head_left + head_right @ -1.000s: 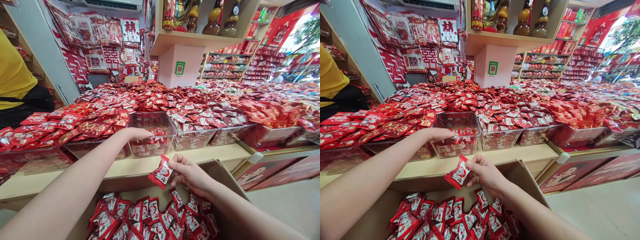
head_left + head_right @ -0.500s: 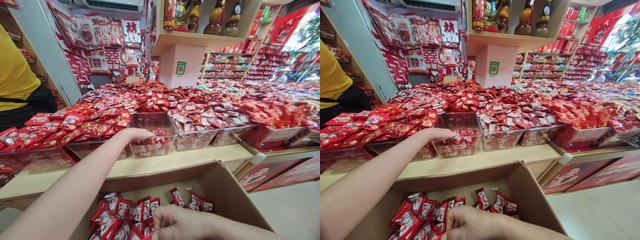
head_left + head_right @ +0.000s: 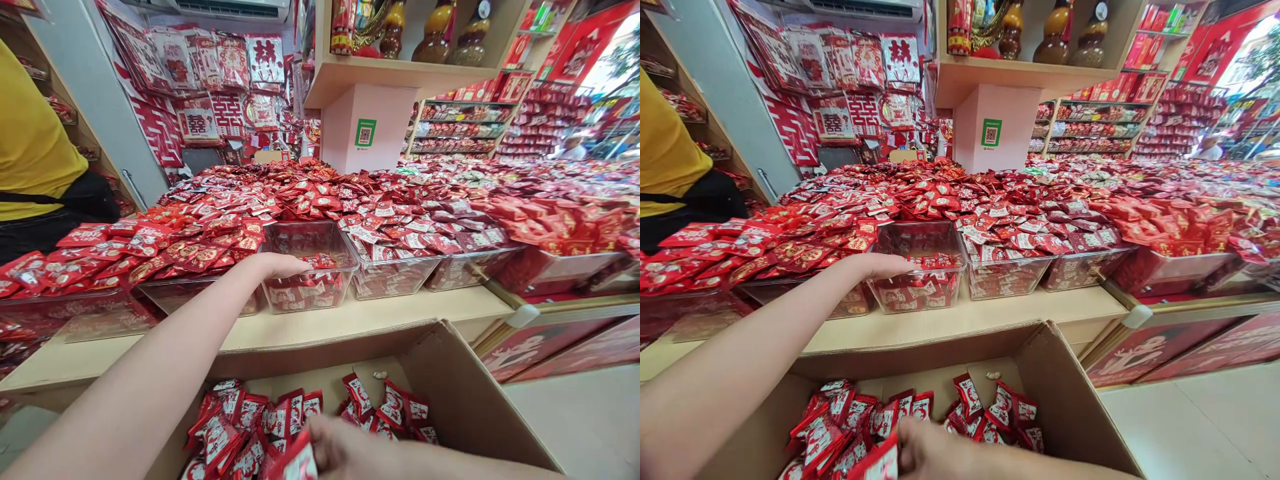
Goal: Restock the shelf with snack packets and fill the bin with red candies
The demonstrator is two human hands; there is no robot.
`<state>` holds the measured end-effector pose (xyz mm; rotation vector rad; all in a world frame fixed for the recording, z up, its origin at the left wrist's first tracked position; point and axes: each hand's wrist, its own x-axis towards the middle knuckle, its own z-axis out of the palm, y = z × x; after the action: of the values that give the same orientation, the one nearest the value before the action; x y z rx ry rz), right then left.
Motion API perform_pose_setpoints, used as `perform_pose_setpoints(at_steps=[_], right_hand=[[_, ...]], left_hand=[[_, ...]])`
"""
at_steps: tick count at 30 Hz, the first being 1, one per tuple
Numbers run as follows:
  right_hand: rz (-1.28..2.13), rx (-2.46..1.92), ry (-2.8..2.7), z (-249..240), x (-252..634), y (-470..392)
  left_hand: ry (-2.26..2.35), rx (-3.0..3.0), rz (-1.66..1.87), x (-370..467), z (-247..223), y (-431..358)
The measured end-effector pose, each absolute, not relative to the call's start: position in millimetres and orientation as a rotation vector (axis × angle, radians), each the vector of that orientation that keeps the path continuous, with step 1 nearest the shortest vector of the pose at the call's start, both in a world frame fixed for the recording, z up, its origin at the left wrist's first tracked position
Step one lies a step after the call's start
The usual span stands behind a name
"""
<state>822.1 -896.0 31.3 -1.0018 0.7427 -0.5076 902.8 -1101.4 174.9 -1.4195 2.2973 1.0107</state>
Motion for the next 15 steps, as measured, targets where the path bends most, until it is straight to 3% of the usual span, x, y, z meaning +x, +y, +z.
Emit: perform_pose_setpoints(at_steps=[6,15], right_hand=[[-0.882,-0.919,0.686,82.3,790.3,-917.8],[-0.889,-1.013,0.735,79.6,775.7,-921.4]], left_hand=[[2.297,-1.443,1.037,903.0,169.2,-1105.5],[2.265,-1.429,1.111,902.1,167.2,-1108.6]])
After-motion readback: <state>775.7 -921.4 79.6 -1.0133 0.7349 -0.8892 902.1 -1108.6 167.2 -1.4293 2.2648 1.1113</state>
